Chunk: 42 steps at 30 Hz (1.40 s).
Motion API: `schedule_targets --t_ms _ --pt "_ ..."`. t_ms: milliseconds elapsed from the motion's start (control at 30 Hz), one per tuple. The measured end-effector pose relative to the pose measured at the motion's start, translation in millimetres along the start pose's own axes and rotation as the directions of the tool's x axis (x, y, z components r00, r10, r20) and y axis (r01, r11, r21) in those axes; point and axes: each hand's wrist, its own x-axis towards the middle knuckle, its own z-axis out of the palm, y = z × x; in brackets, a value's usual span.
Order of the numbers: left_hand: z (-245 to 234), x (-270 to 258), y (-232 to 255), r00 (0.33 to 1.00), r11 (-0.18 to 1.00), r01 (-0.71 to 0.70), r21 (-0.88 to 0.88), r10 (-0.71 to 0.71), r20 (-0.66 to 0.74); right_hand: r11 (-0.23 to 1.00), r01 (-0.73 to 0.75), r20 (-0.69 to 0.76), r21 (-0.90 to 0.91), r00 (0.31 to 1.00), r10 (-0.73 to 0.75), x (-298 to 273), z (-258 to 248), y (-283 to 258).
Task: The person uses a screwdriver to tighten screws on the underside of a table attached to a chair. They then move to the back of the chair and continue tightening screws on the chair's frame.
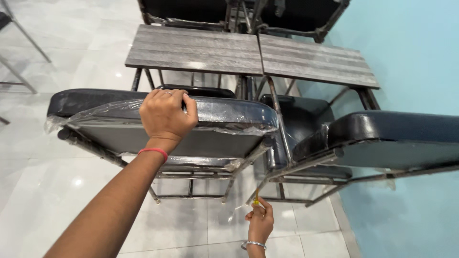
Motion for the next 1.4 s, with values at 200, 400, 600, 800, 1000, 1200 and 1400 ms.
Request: schedule_targets --t_ms 200,400,600,800,1000,1200,1400 --pt "-9.7 -1.6 5.0 0.998 0.999 0.045 0.020 -0.046 0.040 1.000 0.012 -0.033 -0.029 0.999 -0.013 -18.1 -33.0 1.8" --pt "-9.1 -0.3 0.4 0.999 0.999 0.025 -0.034 -0.024 0.041 0.995 -0.015 -0.064 -0.103 0.998 0.009 -25.6 -39.2 -1.1" --pt "-10.2 9.5 -1.1 1.000 0.998 -0.025 -0.057 0.024 -0.014 0.994 0.107 -0.114 -0.038 0.987 -0.111 -29.0 -18.4 -9.2" --pt "-3.8 0.9 0.0 1.000 1.000 0.022 0.012 -0.022 0.016 0.823 0.557 -0.062 -0.115 0.823 -0.565 40.3 -14.7 23.9" --pt "5.2 -19.6 -7.2 0.997 0.992 -0.069 0.101 0.072 -0.021 0.571 0.776 -0.093 -0.267 0.569 -0.817 118.8 -31.6 86.4" --pt "22.6 -24.0 -21.0 0.986 0.983 -0.149 0.111 0.155 -0.053 0.251 0.953 -0.155 -0.170 0.225 -0.962 222.9 -24.4 127.1" --pt "27.7 -6.0 -31.6 0.915 0.904 -0.382 0.190 0.399 -0.061 -0.030 0.999 -0.223 -0.015 -0.033 -0.974 327.0 23.5 128.1"
